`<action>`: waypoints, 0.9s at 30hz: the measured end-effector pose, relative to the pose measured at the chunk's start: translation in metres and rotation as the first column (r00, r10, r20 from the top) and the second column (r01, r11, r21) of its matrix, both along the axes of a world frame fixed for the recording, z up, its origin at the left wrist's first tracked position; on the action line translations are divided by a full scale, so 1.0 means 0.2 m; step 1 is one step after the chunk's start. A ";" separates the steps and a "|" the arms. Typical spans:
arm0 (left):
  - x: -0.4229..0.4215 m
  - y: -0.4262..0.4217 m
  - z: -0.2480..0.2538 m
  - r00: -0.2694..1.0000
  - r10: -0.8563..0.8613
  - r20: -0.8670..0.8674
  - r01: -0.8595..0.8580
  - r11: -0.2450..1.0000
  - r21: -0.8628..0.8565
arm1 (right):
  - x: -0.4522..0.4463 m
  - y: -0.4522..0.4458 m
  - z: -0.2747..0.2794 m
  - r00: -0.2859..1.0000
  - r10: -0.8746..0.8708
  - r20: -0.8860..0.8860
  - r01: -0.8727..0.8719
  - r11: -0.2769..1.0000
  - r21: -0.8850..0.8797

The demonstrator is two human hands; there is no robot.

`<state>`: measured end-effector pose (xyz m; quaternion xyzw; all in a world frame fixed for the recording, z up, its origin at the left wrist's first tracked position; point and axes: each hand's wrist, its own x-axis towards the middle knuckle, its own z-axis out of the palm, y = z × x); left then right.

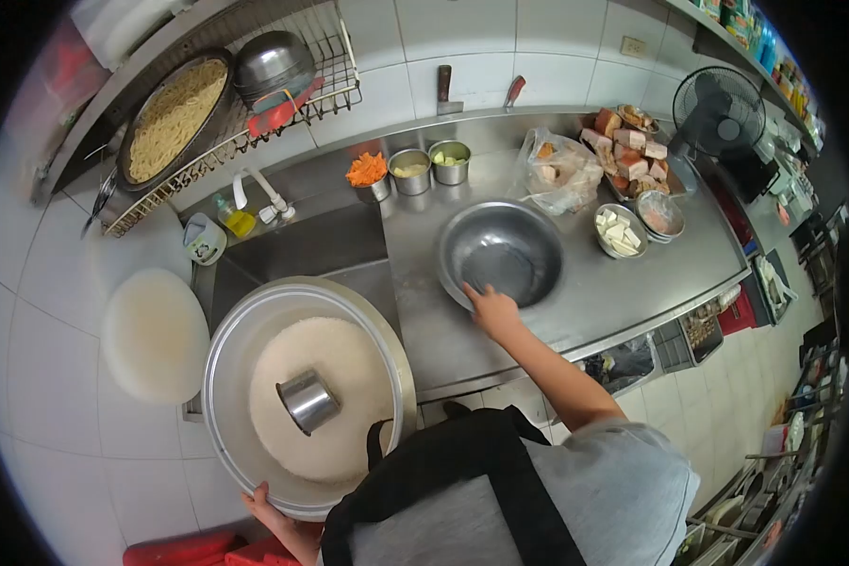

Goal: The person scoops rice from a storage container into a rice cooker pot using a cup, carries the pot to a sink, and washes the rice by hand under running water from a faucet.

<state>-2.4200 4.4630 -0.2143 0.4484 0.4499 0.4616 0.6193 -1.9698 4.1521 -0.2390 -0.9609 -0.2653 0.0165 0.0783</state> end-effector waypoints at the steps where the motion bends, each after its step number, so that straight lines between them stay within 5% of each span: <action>1: 0.01 0.00 0.00 1.000 0.004 -0.011 -0.004 1.000 -0.004 | -0.05 -0.09 0.02 0.998 -0.030 -0.046 0.030 1.000 -0.011; 7: -0.03 -0.01 -0.01 0.993 0.049 -0.111 -0.049 0.999 0.005 | -0.10 -0.51 0.14 0.950 -0.208 -0.231 0.157 0.963 -0.220; 9: -0.02 -0.02 -0.02 0.987 0.052 -0.149 -0.052 0.999 0.003 | -0.01 -0.54 0.29 0.960 -0.111 -0.258 0.007 0.927 -0.374; 12: 0.02 -0.08 0.05 0.990 0.062 -0.129 -0.059 0.998 0.026 | 0.25 -0.31 0.56 0.957 -0.167 -0.236 0.112 0.967 -0.228; 14: 0.01 -0.09 0.01 0.991 0.068 -0.112 -0.065 0.997 0.032 | 0.52 -0.15 0.44 1.000 0.023 -0.009 -0.023 0.998 0.055; 16: 0.02 -0.12 0.02 0.991 0.071 -0.115 -0.067 0.997 0.039 | 0.81 0.08 0.34 0.981 0.190 0.032 -0.193 0.972 0.135; 21: 0.10 -0.24 0.15 0.964 0.167 -0.205 -0.175 0.984 -0.021 | 1.42 0.74 0.09 0.967 0.119 0.223 -0.142 0.986 0.087; 27: 0.08 -0.32 0.07 0.940 0.321 -0.112 -0.325 0.946 -0.014 | 1.74 0.92 -0.05 0.989 -0.093 0.116 0.111 0.981 -0.161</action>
